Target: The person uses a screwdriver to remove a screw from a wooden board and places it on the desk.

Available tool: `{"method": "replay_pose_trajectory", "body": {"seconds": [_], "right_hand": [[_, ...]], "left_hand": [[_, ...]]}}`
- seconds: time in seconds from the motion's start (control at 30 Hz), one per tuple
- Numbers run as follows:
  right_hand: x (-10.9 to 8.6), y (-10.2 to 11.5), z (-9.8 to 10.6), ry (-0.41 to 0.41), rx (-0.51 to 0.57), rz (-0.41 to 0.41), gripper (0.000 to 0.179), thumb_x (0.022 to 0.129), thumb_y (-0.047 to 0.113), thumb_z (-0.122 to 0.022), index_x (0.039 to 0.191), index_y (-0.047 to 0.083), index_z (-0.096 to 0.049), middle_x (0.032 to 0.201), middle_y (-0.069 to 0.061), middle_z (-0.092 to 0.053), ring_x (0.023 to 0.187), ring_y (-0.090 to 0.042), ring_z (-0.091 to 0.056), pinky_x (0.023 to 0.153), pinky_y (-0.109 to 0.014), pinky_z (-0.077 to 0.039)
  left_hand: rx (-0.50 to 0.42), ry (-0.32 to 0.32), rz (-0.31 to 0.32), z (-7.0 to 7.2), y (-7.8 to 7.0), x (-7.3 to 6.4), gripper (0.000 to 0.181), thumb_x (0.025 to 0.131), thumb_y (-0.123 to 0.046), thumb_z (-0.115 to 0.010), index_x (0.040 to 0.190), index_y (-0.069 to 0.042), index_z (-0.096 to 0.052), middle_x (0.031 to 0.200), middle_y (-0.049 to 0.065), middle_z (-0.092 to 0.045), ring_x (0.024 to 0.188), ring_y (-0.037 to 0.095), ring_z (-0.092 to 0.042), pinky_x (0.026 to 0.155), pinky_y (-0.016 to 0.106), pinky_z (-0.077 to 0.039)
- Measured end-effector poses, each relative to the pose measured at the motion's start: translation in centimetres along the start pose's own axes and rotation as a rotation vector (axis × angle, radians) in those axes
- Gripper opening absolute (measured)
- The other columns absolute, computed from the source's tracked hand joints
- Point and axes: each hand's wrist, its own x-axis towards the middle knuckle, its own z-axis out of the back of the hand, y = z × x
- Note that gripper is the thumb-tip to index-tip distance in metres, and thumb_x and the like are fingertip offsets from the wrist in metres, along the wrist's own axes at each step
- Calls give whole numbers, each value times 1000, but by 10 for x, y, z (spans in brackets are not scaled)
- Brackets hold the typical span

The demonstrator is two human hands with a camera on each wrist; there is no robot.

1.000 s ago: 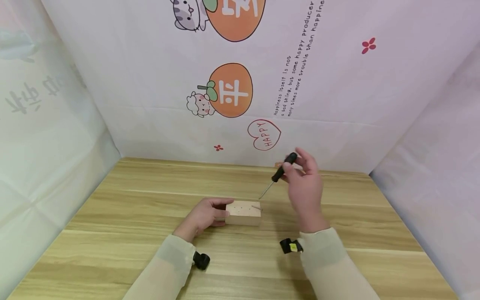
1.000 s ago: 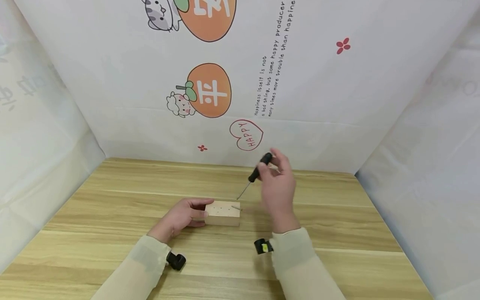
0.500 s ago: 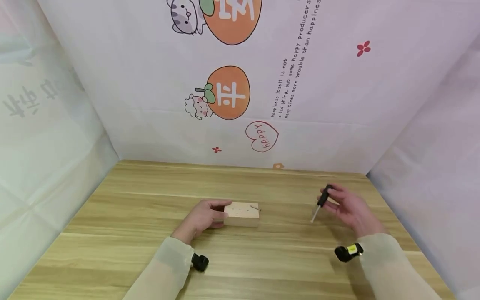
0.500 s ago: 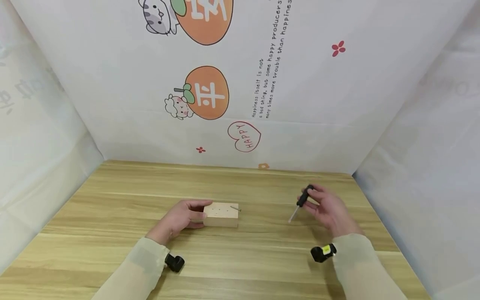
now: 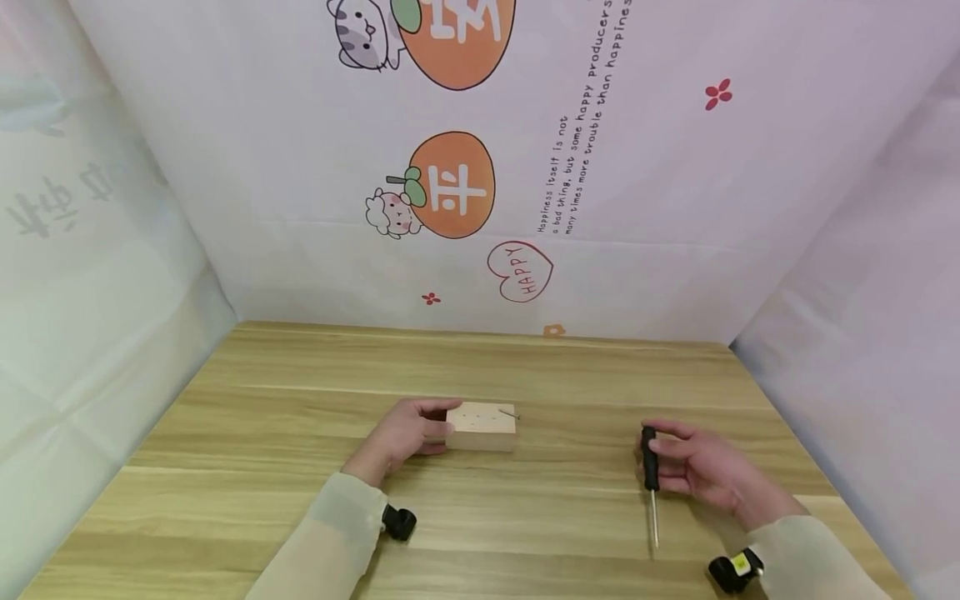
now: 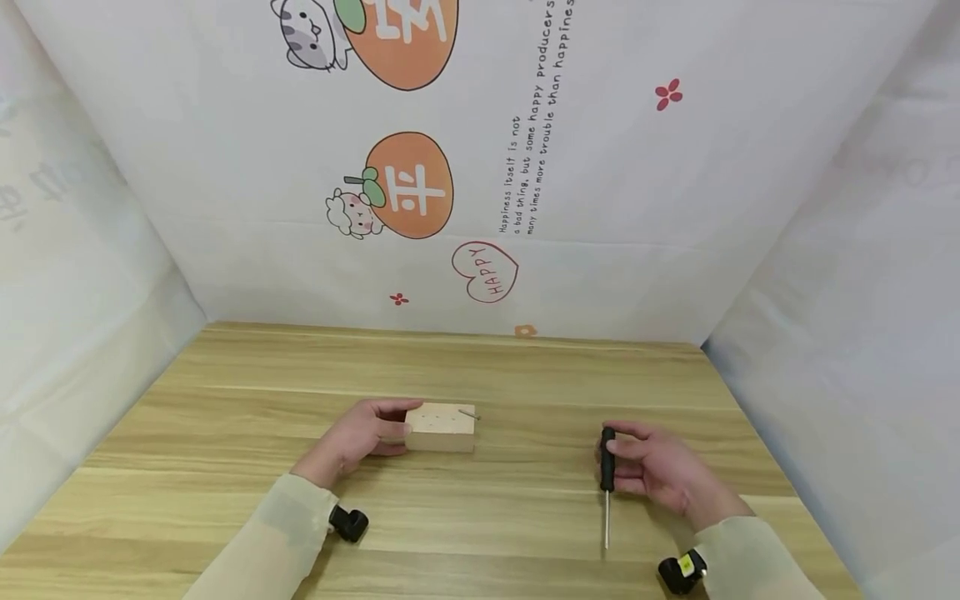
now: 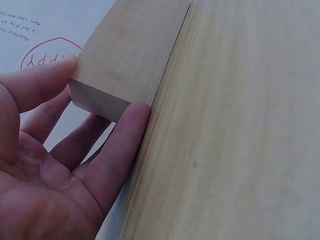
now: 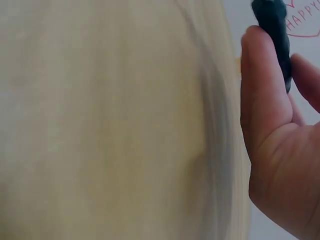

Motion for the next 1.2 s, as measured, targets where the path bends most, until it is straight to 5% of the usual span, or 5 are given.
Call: {"method": "replay_pose_trajectory", "body": {"seconds": [0.3,0.63,1.2], "right_hand": [[-5,-7,-15,-77,-293,-44,66,99,11,-64,153,-3,-30,112,-16,-61,94,-30,-65,81,-51,-57],[-6,-5,-36,-263,-538,-15,55,92,4,-70,142,-3,-50,126,-22,-53,86,-28,-64,69,-48,-59],[-5,-6,-44,-316,-659,30,51,87,-4,-71,135,-7,-53,121,-24,-55,86,-27,-63,67,-46,-59]], "left_hand": [[-5,1,1,2,0,-1,42,93,-2,-69,134,-8,-65,149,20,-42,125,33,-51,86,42,-57],[-6,-6,-2,1,0,0,41,93,-2,-69,134,-7,-65,148,20,-43,125,33,-51,86,42,-57],[-5,3,-6,1,1,1,42,93,-2,-69,135,-7,-64,150,20,-41,124,33,-52,86,43,-57]]}}
